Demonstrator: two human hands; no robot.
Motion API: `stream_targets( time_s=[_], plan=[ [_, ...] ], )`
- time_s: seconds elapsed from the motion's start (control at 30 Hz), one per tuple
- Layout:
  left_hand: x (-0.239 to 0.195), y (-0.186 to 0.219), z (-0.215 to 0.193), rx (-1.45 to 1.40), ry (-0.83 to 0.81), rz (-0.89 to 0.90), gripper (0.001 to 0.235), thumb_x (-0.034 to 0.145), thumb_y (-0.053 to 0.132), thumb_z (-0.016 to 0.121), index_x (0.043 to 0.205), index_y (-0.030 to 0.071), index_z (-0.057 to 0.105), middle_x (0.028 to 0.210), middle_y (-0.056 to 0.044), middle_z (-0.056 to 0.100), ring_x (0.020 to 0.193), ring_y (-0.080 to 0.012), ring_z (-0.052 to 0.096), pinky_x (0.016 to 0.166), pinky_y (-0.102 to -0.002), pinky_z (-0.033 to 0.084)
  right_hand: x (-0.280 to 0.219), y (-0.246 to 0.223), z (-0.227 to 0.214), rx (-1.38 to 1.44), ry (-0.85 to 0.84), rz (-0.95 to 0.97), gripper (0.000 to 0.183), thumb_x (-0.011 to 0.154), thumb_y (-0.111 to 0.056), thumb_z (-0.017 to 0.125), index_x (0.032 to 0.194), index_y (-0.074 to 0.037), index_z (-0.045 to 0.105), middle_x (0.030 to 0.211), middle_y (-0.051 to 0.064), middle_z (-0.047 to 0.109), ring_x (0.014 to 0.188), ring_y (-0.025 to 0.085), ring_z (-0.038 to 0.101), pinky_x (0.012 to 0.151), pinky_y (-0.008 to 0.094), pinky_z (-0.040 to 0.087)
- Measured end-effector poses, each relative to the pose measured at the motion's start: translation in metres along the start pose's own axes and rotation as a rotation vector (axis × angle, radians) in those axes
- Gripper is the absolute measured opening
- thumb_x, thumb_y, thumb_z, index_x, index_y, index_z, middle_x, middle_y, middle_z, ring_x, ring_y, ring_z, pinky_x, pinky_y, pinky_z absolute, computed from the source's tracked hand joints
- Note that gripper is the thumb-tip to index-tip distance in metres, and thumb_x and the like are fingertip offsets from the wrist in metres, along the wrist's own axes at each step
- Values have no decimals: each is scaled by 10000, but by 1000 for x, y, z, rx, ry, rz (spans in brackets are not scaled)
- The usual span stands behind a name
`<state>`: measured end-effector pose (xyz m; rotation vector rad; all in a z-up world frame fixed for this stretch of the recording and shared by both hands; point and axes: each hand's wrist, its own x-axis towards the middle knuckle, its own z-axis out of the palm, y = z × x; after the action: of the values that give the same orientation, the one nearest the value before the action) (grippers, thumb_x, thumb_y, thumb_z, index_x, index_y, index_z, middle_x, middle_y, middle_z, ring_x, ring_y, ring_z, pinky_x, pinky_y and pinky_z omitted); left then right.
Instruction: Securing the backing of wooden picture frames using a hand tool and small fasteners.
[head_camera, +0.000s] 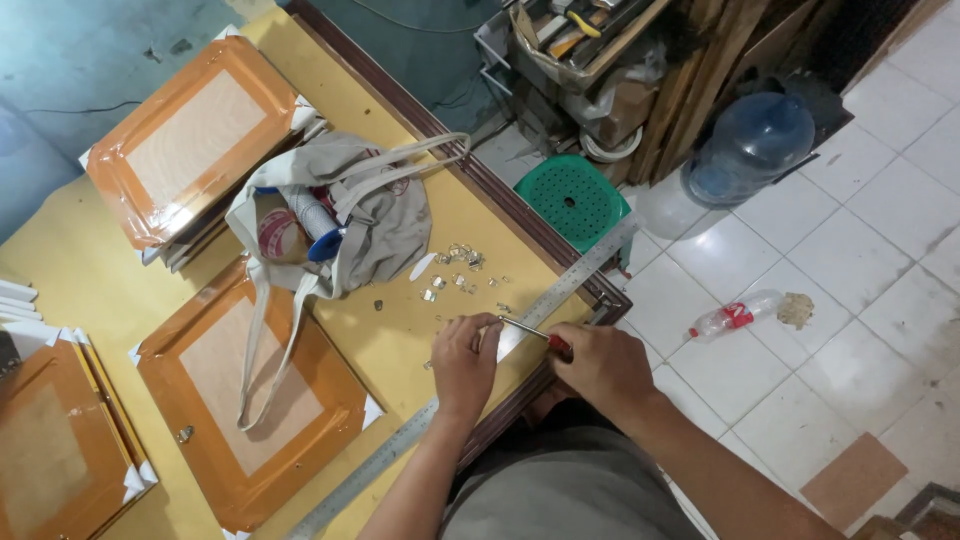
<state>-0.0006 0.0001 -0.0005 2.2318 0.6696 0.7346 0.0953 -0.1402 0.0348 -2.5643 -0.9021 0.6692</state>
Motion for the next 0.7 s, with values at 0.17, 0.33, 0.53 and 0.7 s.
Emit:
stream_targets(
  time_s=[0.17, 0.33, 0.53, 0.7],
  plan=[
    [0, -4, 1, -3, 11, 7, 57, 739, 126, 675, 770, 163, 645, 467, 28, 359, 499, -172, 461, 565, -289, 393, 5, -8, -19, 64, -55, -4, 211, 708, -325, 603, 877, -206, 646, 764, 41, 677, 762, 287, 649, 654, 417, 534],
    [1, -6, 6, -16, 2, -105, 49, 733, 135, 684, 766, 162, 660, 460, 11, 357, 503, -182, 462, 585, -304, 402, 21, -13, -24, 195, 34, 17, 289, 707, -368, 613, 790, -94, 651, 708, 122, 665, 750, 335, 638, 644, 430, 513],
    [8, 8, -1, -13, -14, -208, 91, 807, 158, 598, 852, 164, 676, 481, -40, 417, 545, -215, 506, 611, -328, 408, 46, -25, -21, 333, 164, -66, 248, 697, -361, 640, 799, -136, 657, 691, 104, 662, 741, 320, 637, 621, 412, 512],
    [9, 10, -8, -96, -57, -247, 130, 815, 171, 591, 910, 157, 679, 469, -25, 399, 526, -188, 481, 611, -316, 411, 35, -20, -48, 311, 174, 75, 202, 768, -313, 609, 849, -141, 677, 715, 109, 671, 745, 289, 651, 638, 380, 525]
  ],
)
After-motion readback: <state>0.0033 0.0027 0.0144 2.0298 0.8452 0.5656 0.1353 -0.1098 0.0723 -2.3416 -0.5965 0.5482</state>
